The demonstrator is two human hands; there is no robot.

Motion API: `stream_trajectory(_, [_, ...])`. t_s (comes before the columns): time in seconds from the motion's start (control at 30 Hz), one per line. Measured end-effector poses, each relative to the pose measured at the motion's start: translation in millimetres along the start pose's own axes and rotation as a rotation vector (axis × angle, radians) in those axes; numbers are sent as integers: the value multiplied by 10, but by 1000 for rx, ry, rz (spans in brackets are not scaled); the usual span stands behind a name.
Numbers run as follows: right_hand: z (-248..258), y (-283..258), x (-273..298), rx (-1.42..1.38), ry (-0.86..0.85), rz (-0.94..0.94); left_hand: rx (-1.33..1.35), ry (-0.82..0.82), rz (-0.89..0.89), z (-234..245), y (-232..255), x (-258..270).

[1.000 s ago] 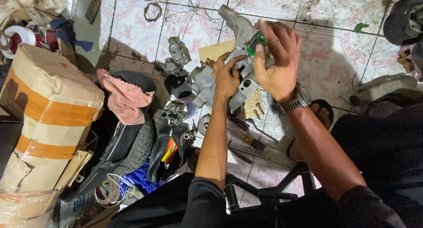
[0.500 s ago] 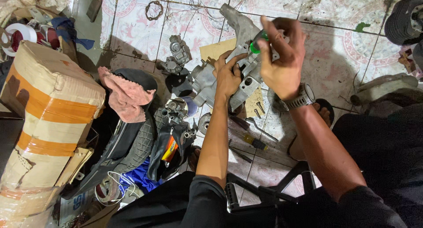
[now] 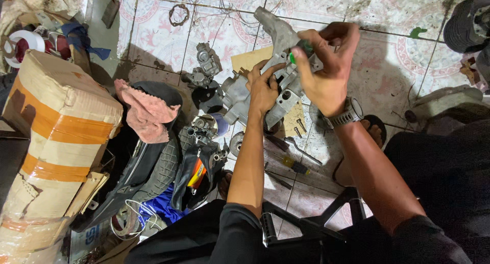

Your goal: The person sits cross-legged on a chair and works on a cylindrical mechanical part, using a small tool to adjust internal components. They then use a screwdriver to tighten screws on a larger metal casing.

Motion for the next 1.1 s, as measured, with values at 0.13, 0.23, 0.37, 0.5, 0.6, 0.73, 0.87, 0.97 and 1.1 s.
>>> stream_trajectory(0.13, [-25,73,66,50,-23,36,-2,10,-12,-18,-14,-6])
stream_trajectory(0.23, [-44,-11,22,102,-48,34,-8,0,-1,-22,-18,-7])
stream_trajectory(0.37, [-9,-4,19,-9,26,28,-11,-11,4,-15,-5,0])
stream_trajectory(0.5, [-52,-11,49,108,-29,58,6,-7,8,-23,-9,12])
stream_trajectory(0.6, [-50,-89,-9,5,-11,50,-1,1,6,3,5,-2])
stream_trajectory(0.73, [-78,-43,59,85,-25,48,2,2,-8,6,26,7])
stream_trajectory(0.87, [-72,-104,46,154,-65,20,-1,-2,21,4,18,4])
stream_trajectory(0.97, [-18,-156,14,-22,10,32,-6,-2,30,-18,-16,-15])
stream_trajectory(1.1, [-83,10,133,111,-48,-22,28,-8,73,-9,9,-32])
Point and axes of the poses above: each hand's wrist, its own x-axis away from the middle knuckle, its own z-axis out of the back of the hand, y = z × x, the point moved 8 cm from there along -x, towards the middle knuckle
